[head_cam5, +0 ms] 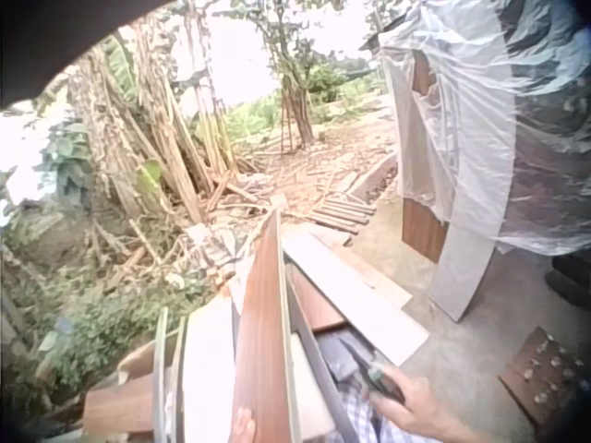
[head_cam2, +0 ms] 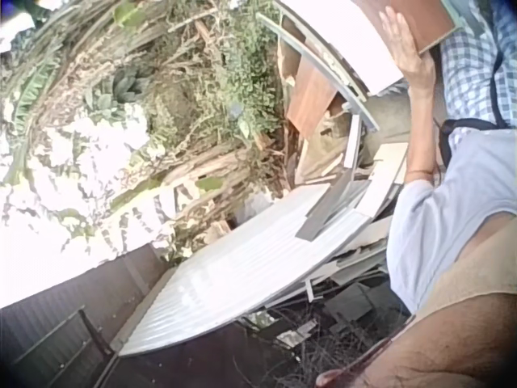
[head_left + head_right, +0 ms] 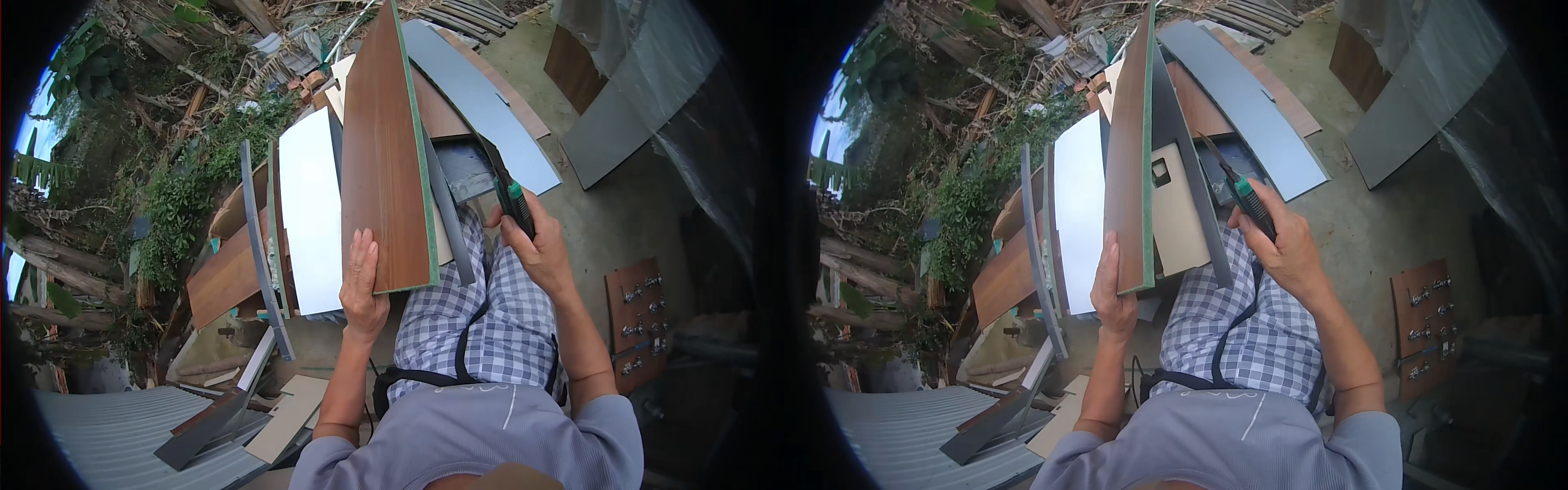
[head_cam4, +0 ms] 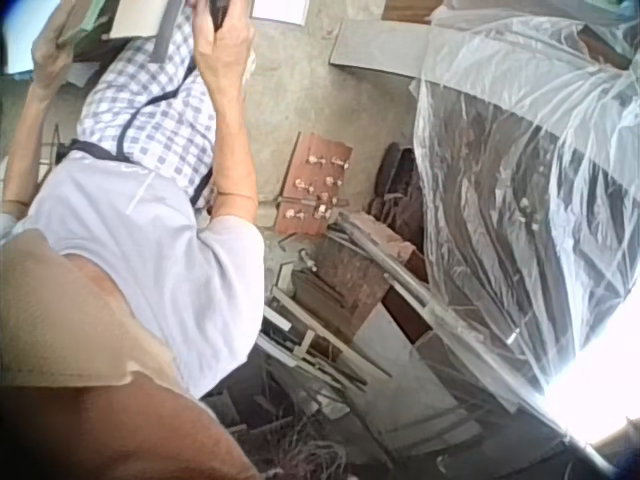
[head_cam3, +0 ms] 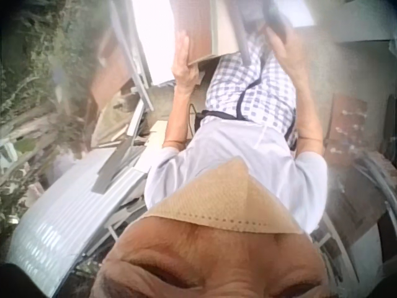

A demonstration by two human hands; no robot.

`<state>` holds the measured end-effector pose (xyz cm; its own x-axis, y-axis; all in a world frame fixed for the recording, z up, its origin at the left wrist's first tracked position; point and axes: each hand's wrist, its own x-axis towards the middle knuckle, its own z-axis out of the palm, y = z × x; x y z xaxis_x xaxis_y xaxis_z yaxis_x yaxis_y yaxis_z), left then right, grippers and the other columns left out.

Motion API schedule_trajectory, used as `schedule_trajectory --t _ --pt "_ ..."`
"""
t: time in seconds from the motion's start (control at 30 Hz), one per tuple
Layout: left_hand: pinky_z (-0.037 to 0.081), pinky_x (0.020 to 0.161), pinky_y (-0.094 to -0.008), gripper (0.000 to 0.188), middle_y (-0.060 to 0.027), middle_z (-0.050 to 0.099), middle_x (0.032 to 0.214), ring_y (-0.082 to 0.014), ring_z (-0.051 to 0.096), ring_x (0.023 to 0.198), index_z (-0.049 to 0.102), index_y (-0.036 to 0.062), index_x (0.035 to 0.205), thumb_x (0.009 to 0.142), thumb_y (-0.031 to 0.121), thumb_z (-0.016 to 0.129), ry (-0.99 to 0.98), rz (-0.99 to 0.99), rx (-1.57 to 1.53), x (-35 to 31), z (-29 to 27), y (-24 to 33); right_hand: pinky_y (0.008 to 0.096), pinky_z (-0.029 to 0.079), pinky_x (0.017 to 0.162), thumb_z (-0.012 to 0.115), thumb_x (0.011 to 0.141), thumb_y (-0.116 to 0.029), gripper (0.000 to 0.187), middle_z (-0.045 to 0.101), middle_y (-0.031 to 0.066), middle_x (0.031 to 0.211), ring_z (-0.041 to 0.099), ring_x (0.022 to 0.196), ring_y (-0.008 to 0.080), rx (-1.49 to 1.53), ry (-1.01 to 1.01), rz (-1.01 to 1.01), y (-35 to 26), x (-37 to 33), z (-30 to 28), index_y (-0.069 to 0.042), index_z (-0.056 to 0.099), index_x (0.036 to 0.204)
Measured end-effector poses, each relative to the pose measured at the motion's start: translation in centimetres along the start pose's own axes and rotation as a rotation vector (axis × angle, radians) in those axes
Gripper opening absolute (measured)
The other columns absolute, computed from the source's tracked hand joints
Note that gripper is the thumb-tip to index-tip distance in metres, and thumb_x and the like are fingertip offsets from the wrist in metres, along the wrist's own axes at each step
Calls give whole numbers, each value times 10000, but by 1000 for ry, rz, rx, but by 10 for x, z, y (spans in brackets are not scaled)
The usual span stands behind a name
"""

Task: Cleaning and trimming the edges of furniture wood panels using a cloth and a utility knife.

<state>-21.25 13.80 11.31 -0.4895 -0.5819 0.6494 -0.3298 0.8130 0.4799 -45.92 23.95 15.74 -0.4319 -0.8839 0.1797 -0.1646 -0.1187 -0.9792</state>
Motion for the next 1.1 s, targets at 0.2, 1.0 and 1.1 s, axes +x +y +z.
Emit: schedule_trajectory --t 0.2,1.0,1.1 --pt "389 1042 -483 615 -187 505 1321 -392 451 1243 471 45 1310 731 -84 633 52 43 -4 -16 -10 -4 341 516 692 636 688 2 548 651 120 928 642 774 270 -400 -81 -531 -17 16 28 -76 537 1222" --pt "397 1039 -470 640 -190 499 1326 -384 465 1234 457 52 1321 733 37 710 121 -29 -107 -24 -29 -15 392 513 686 641 739 -1 536 632 93 925 627 802 290 -729 -11 -686 3 160 42 -171 512 1232" --pt "405 1030 -475 662 -196 497 1325 -392 472 1225 445 56 1327 737 113 740 132 -20 -125 -26 -35 -20 416 502 721 600 768 -6 493 630 123 967 621 846 332 -766 36 -720 9 193 41 -145 505 1232"
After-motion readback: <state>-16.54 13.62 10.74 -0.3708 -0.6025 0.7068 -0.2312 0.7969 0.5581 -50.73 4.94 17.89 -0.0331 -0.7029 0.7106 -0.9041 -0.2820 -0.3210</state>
